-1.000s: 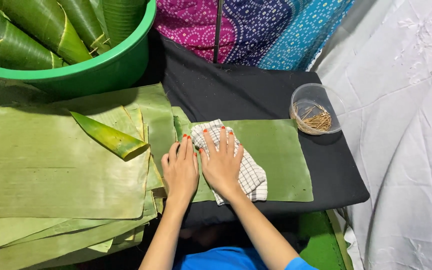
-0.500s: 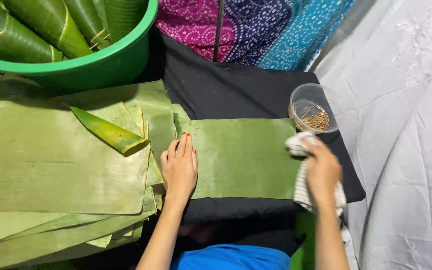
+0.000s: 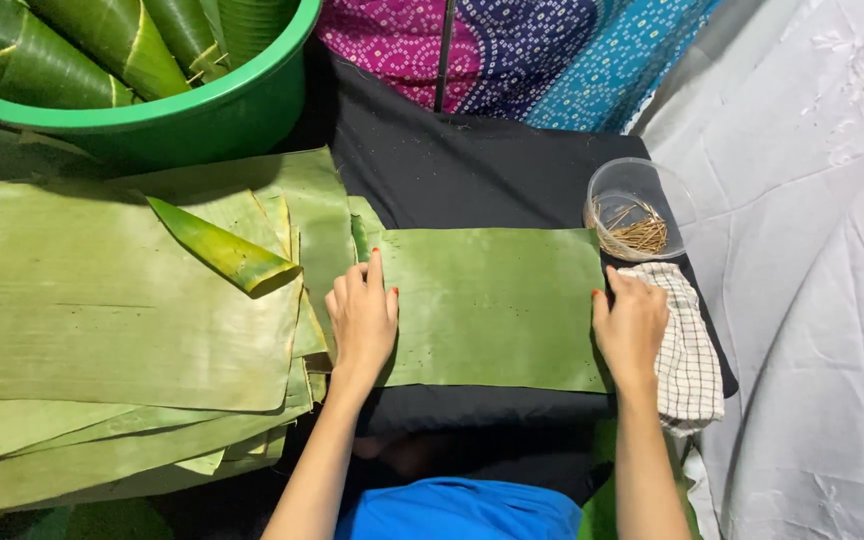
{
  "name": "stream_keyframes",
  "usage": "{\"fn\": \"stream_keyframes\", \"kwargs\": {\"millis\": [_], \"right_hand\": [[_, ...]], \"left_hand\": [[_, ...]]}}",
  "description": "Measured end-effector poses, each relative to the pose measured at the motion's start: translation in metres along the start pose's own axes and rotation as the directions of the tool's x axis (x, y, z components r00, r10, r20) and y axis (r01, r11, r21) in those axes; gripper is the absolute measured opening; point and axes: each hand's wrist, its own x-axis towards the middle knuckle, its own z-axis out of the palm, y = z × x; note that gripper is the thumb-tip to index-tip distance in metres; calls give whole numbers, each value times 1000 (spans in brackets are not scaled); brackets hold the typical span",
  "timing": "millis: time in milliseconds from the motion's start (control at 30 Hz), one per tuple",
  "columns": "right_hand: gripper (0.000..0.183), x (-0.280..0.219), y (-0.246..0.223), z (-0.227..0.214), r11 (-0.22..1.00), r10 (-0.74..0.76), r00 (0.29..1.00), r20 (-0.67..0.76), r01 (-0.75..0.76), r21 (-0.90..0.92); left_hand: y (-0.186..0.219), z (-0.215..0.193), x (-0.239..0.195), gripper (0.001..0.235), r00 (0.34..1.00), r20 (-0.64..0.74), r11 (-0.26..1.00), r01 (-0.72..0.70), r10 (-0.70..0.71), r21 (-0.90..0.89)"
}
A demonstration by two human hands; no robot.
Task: Folding banana leaves into cones, securing them with toothpicks, and wiping leaves clean with a cloth.
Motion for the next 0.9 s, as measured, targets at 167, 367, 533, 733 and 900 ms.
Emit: {"fn": "stream_keyframes", "kwargs": {"millis": [167,367,533,733,900], "right_hand": [[49,11,3,3,1000,19,995,98,-18,-17],[35,24,37,14,859,231,922,310,-343,381],[16,24,38,3,728,222,908,356,-397,559],[16,22,17,-34,628,186,899,396,-419,656],[17,22,12,-58,579,161,889,429,-437,688]], "left_hand": [[9,-16,8,63,973,200,991,124,-113,-44],[-13,8,14,44,957,229,974,205,-178,-98],[0,-28,19,20,940,286,951,245,-186,-187],[11,-52,20,11,942,275,894,284,-193,-345],[23,-88,16,9,950,238,843,294,-204,-451]]}}
